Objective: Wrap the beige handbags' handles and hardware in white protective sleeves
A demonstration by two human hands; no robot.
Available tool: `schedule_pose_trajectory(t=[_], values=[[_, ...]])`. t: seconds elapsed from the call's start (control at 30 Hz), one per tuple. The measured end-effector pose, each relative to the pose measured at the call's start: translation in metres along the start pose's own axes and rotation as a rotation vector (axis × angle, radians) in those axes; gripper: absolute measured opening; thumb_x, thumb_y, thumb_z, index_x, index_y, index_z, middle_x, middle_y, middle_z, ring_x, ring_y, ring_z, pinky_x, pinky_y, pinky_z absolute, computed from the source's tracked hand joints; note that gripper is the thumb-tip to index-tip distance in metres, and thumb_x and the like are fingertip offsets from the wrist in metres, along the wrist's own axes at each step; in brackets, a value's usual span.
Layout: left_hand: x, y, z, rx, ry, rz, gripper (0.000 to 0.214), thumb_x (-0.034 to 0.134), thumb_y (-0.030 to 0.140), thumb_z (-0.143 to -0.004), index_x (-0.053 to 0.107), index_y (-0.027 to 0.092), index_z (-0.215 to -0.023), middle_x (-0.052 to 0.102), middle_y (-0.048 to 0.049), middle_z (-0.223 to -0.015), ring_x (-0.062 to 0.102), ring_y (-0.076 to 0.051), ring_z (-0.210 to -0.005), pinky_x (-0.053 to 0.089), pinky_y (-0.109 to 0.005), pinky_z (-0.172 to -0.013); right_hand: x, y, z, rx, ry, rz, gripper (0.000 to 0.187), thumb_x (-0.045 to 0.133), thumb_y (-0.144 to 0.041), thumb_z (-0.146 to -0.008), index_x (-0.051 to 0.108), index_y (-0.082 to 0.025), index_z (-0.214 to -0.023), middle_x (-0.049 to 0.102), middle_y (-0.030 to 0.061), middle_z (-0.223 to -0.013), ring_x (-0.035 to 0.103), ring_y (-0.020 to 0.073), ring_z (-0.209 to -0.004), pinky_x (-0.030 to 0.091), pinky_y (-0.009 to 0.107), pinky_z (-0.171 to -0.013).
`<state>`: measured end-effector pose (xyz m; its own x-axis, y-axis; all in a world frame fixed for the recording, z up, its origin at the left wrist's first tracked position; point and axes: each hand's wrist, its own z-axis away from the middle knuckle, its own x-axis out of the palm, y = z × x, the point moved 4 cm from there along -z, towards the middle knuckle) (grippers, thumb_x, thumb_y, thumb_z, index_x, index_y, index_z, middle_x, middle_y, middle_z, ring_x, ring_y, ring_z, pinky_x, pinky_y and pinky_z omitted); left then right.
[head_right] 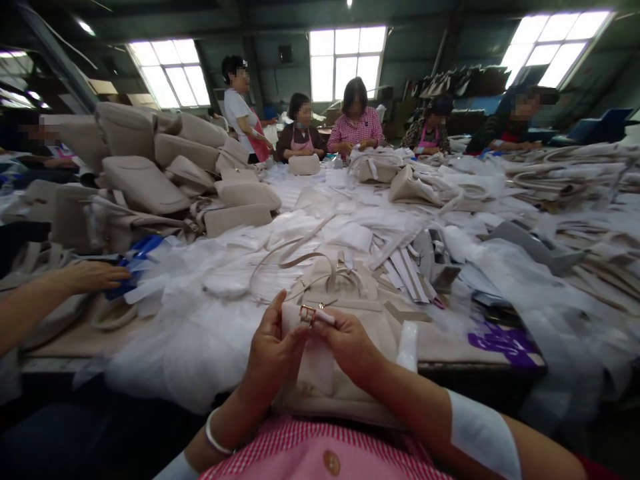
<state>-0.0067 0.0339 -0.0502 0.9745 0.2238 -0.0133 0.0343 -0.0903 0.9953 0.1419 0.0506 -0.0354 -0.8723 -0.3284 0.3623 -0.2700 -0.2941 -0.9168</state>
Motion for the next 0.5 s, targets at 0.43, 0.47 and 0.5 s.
schedule_pose_trajectory(t=[0.43,0.47,0.5], values=[[-0.003,0.01,0.003,0.14,-0.041,-0.442,0.026,0.073,0.042,-0.08,0.065,0.018,-0.084,0.064,0.0018,-0.072,0.055,-0.014,-0.066,0.044,-0.024,-0.063,-0.004,-0.017,-0.003,-0.027,0.104,0.177,0.031,0.081,-0.041,-0.071,0.076,-0.015,-0.087,0.07,0.0033,-0.077,0.058,0.0141,-0.068,0.044,0.025,-0.062],[-0.003,0.011,0.003,0.2,-0.039,-0.483,0.027,0.074,0.043,-0.079,0.064,0.018,-0.081,0.062,0.0013,-0.071,0.054,-0.014,-0.066,0.043,-0.025,-0.064,-0.004,-0.023,-0.005,-0.025,0.127,0.243,0.029,0.082,-0.04,-0.068,0.075,-0.015,-0.082,0.069,0.0024,-0.074,0.057,0.0136,-0.066,0.043,0.025,-0.061],[-0.003,0.014,0.002,0.263,-0.033,-0.525,0.029,0.075,0.043,-0.079,0.063,0.018,-0.078,0.061,0.0008,-0.07,0.053,-0.015,-0.066,0.042,-0.026,-0.064,-0.004,-0.028,-0.006,-0.024,0.14,0.303,0.028,0.083,-0.038,-0.066,0.075,-0.014,-0.077,0.068,0.0016,-0.07,0.055,0.013,-0.064,0.042,0.025,-0.06]])
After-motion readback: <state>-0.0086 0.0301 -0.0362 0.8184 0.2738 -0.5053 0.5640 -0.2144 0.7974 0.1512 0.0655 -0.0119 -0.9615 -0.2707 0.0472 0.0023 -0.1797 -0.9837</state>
